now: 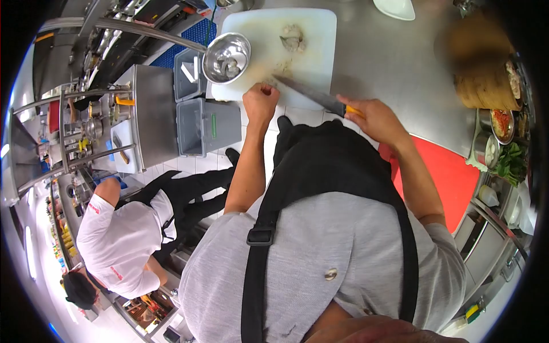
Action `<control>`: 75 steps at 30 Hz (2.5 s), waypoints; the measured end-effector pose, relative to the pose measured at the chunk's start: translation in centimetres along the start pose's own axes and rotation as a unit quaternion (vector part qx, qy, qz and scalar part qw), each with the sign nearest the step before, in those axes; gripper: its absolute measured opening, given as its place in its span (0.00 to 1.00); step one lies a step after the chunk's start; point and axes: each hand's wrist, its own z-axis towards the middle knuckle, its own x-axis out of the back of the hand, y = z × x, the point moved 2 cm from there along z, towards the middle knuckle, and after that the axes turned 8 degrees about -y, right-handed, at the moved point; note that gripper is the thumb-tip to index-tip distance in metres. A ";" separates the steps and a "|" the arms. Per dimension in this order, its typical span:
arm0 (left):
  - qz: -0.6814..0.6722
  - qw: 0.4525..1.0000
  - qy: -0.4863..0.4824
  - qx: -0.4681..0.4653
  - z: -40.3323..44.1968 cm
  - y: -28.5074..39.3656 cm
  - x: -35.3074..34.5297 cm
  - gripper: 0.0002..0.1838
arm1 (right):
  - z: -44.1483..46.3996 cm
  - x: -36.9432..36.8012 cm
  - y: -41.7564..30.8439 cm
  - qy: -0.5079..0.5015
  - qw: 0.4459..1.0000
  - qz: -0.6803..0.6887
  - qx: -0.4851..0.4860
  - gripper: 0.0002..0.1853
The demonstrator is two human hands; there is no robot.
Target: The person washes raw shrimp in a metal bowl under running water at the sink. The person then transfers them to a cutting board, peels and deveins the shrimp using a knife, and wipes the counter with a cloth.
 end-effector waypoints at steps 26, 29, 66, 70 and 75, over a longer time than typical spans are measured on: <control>-0.092 0.976 0.110 -0.167 15.4 2.1 9.7 0.09 | 1.4 -0.2 1.3 0.061 0.998 0.028 -0.006 0.23; 0.155 0.987 -0.010 -0.035 16.6 -1.2 13.4 0.14 | 0.7 -0.3 0.9 0.035 0.998 0.042 -0.027 0.23; -0.063 0.984 -0.029 -0.164 8.0 5.1 5.2 0.13 | 2.7 -0.9 1.9 0.080 0.995 0.005 -0.059 0.21; -0.093 0.988 -0.105 -0.067 6.8 2.7 -0.3 0.14 | 2.6 -0.1 1.0 0.069 0.996 0.005 -0.057 0.22; -0.129 0.979 -0.107 -0.118 5.7 1.4 -1.4 0.13 | 2.5 -0.3 1.5 0.070 0.997 -0.003 -0.041 0.22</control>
